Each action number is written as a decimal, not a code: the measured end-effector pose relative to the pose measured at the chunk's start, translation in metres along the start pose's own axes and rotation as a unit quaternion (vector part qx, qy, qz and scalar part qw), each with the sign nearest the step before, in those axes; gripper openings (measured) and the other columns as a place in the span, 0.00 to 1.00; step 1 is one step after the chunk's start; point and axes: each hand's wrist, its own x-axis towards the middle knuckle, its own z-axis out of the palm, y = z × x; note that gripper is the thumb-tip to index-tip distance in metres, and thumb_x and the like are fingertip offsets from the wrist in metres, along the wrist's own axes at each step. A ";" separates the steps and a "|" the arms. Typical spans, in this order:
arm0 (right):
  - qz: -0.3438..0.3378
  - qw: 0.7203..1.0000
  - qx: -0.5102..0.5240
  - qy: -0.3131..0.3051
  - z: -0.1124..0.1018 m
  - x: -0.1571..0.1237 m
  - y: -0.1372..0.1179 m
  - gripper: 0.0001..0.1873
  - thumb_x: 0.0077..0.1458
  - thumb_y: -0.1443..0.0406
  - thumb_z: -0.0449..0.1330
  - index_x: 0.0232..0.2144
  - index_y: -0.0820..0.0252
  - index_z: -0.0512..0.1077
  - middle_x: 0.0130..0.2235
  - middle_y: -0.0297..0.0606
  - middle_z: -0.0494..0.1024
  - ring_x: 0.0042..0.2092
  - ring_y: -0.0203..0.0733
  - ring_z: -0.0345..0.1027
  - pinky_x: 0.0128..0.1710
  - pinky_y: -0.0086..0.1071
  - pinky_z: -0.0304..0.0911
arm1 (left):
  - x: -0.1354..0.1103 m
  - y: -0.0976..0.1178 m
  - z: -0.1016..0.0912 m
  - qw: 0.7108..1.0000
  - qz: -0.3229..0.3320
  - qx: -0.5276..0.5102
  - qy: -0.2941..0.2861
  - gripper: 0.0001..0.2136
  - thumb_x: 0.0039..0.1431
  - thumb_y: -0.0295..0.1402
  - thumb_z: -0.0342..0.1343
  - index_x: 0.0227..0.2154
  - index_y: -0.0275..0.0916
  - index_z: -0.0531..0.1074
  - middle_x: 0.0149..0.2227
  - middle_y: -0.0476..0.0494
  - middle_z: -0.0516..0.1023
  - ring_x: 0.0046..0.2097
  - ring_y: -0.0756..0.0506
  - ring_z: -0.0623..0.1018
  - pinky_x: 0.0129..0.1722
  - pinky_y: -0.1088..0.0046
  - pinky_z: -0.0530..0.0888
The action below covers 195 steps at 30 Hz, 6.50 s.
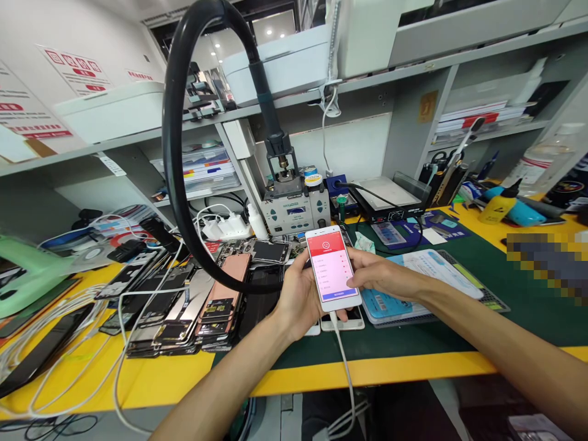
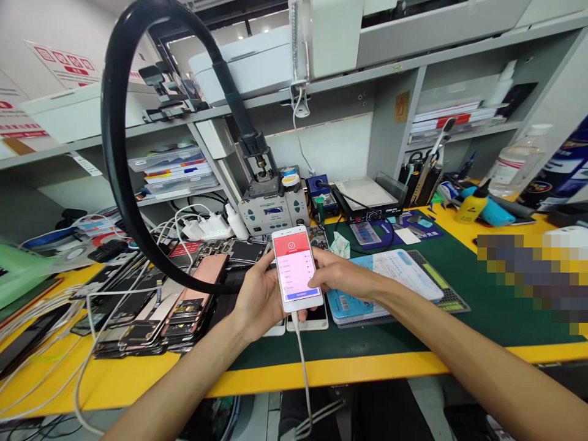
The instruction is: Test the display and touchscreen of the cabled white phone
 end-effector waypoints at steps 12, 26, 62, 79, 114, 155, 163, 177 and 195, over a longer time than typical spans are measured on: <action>-0.004 1.000 -0.005 -0.008 -0.001 0.000 0.002 0.32 0.50 0.71 0.58 0.58 0.56 0.59 0.49 0.43 0.76 0.43 0.45 0.74 0.40 0.38 0.68 | 0.000 0.000 -0.002 1.000 0.004 0.003 -0.004 0.26 0.63 0.49 0.44 0.49 0.30 0.72 0.39 0.31 0.79 0.37 0.39 0.79 0.29 0.66 0.77; -0.059 0.992 0.091 0.063 0.010 -0.003 -0.002 0.32 0.46 0.71 0.58 0.56 0.54 0.62 0.56 0.43 0.69 0.47 0.46 0.71 0.43 0.40 0.68 | -0.003 0.017 -0.006 0.999 0.034 -0.004 -0.033 0.30 0.62 0.52 0.42 0.51 0.30 0.71 0.46 0.27 0.77 0.35 0.38 0.79 0.25 0.62 0.77; -0.173 0.816 -0.509 0.212 0.059 0.008 0.037 0.19 0.60 0.62 0.49 0.19 0.57 0.52 0.18 0.31 0.60 0.21 0.32 0.50 0.25 0.32 0.44 | 0.005 0.004 0.001 0.982 0.177 -0.063 0.012 0.19 0.59 0.43 0.50 0.48 0.36 0.68 0.49 0.32 0.75 0.39 0.36 0.80 0.42 0.54 0.74; -0.225 0.780 -0.526 0.252 0.059 0.009 0.042 0.17 0.56 0.67 0.51 0.17 0.59 0.53 0.16 0.28 0.58 0.19 0.28 0.48 0.24 0.30 0.42 | 0.009 -0.003 -0.003 0.983 0.179 -0.041 0.029 0.20 0.56 0.34 0.49 0.50 0.33 0.68 0.48 0.32 0.77 0.43 0.33 0.80 0.46 0.56 0.73; -0.250 0.728 -0.578 0.273 0.058 0.009 0.046 0.17 0.55 0.67 0.52 0.15 0.61 0.62 0.14 0.31 0.64 0.18 0.29 0.52 0.23 0.30 0.43 | 0.011 -0.002 -0.005 0.986 0.154 -0.061 0.004 0.20 0.54 0.34 0.50 0.50 0.35 0.68 0.43 0.35 0.79 0.38 0.36 0.80 0.43 0.56 0.73; -0.291 0.705 -0.582 0.282 0.060 0.011 0.049 0.17 0.54 0.67 0.53 0.14 0.62 0.64 0.14 0.32 0.64 0.18 0.29 0.48 0.24 0.30 0.45 | 0.020 -0.013 -0.003 0.979 0.166 -0.065 0.093 0.35 0.52 0.63 0.47 0.44 0.32 0.72 0.40 0.35 0.78 0.35 0.39 0.80 0.38 0.57 0.78; -0.297 0.714 -0.580 0.258 0.059 0.012 0.046 0.17 0.53 0.68 0.53 0.14 0.62 0.64 0.14 0.30 0.61 0.18 0.28 0.45 0.23 0.30 0.43 | 0.020 -0.011 -0.002 0.978 0.158 -0.072 0.116 0.36 0.52 0.65 0.45 0.44 0.34 0.72 0.35 0.38 0.78 0.30 0.42 0.79 0.34 0.62 0.78; -0.300 0.717 -0.558 0.290 0.062 0.013 0.051 0.17 0.52 0.68 0.54 0.13 0.62 0.62 0.13 0.29 0.59 0.18 0.27 0.43 0.22 0.30 0.41 | 0.018 -0.008 0.003 0.978 0.144 -0.088 0.124 0.34 0.57 0.62 0.40 0.41 0.33 0.72 0.34 0.37 0.78 0.30 0.42 0.79 0.34 0.61 0.78; -0.283 0.769 -0.522 0.237 0.062 0.014 0.045 0.16 0.55 0.66 0.55 0.17 0.60 0.59 0.16 0.28 0.63 0.18 0.27 0.51 0.22 0.28 0.44 | 0.013 0.005 -0.005 0.979 0.166 -0.100 0.068 0.36 0.56 0.62 0.41 0.41 0.29 0.73 0.35 0.35 0.77 0.34 0.41 0.79 0.38 0.57 0.78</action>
